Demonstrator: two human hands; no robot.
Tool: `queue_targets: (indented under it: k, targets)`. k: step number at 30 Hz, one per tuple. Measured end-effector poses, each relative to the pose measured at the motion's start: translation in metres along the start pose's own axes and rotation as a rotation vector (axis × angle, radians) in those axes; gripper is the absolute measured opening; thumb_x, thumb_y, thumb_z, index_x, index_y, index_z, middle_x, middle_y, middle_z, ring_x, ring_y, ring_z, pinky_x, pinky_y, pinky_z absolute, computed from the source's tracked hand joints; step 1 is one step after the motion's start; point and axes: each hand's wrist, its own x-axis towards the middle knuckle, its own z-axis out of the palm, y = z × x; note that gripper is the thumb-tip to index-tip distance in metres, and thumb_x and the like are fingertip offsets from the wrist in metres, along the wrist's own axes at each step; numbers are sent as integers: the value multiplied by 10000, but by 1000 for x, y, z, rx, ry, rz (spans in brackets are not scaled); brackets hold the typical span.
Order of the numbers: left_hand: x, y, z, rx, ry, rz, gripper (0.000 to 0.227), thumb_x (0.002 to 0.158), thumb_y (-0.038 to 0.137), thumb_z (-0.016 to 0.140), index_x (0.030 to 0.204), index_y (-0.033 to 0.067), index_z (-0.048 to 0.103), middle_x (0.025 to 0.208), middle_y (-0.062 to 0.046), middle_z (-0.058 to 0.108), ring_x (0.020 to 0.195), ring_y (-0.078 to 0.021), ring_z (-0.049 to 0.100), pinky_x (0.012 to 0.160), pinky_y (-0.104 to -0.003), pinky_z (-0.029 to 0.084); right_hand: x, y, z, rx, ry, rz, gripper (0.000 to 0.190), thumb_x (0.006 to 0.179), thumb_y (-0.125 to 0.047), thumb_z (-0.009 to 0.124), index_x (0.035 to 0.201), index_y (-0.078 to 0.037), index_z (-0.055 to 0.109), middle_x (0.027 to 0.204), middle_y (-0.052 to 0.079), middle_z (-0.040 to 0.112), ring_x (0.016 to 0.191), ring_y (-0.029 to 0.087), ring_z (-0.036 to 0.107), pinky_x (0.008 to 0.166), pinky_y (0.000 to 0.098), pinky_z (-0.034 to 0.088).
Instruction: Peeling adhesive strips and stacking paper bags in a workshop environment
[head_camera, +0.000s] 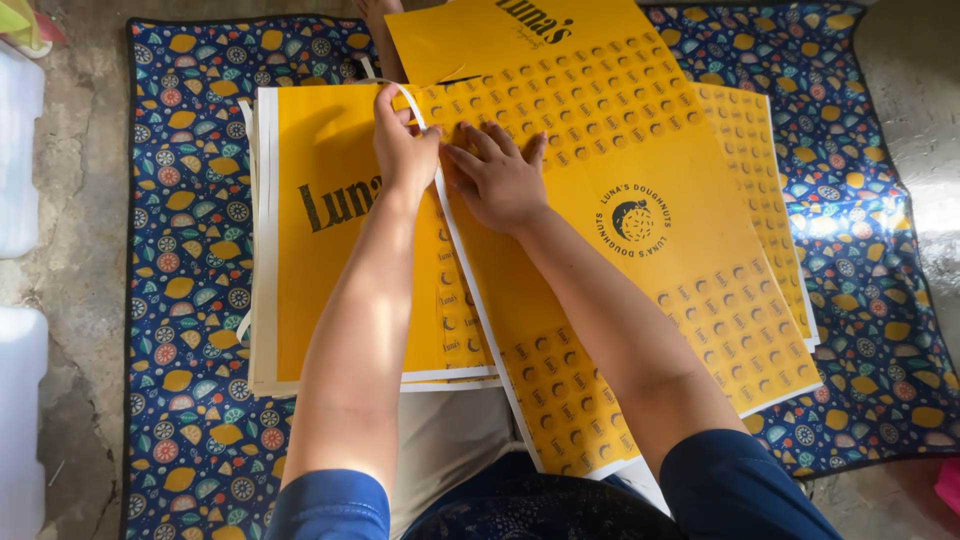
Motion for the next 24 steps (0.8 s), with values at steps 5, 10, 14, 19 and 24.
queue_targets:
  k: [5, 10, 14, 19, 24]
  targets:
    - [39, -20, 12, -278, 52, -26, 662, 873, -124, 606, 1434, 174, 419, 1199, -177, 711, 840, -161, 644, 770, -262, 580, 29, -5, -10, -3, -39, 71, 432, 939, -331, 545, 1368, -316, 602, 1337, -17, 534, 1278, 316, 457, 1001, 767, 210]
    - [12, -1, -9, -678, -31, 33, 720, 857, -231, 603, 1454, 127, 419, 1279, -307, 712, 710, -150, 611, 744, -261, 560, 32, -8, -12, 3, -172, 131, 509, 1032, -456, 371, 1541, -446, 382, 1639, 10, 307, 1509, 296, 217, 1118, 772, 114]
    - [-12, -29, -22, -625, -154, 82, 885, 853, -207, 691, 1549, 161, 285, 1326, -254, 701, 859, -199, 730, 861, -327, 613, 24, 6, 0, 106, -74, 43, 500, 977, -373, 494, 1473, -316, 520, 1584, 14, 422, 1479, 314, 305, 1076, 660, 155]
    - [-91, -37, -39, 14, -317, -3, 987, 866, -76, 771, 1623, 216, 208, 1342, -194, 669, 1162, -266, 674, 1012, -410, 580, -15, 12, -12, 226, -170, 105, 467, 916, -227, 688, 1379, -248, 636, 1571, -4, 465, 1537, 297, 273, 1182, 761, 97]
    - [-141, -37, -37, 48, -408, 4, 923, 848, -93, 719, 1610, 83, 229, 1199, -220, 705, 1023, -278, 728, 909, -378, 595, -56, 20, -37, 281, -281, 72, 504, 1020, -215, 557, 1513, -305, 499, 1677, 10, 320, 1572, 370, 151, 1130, 816, 5]
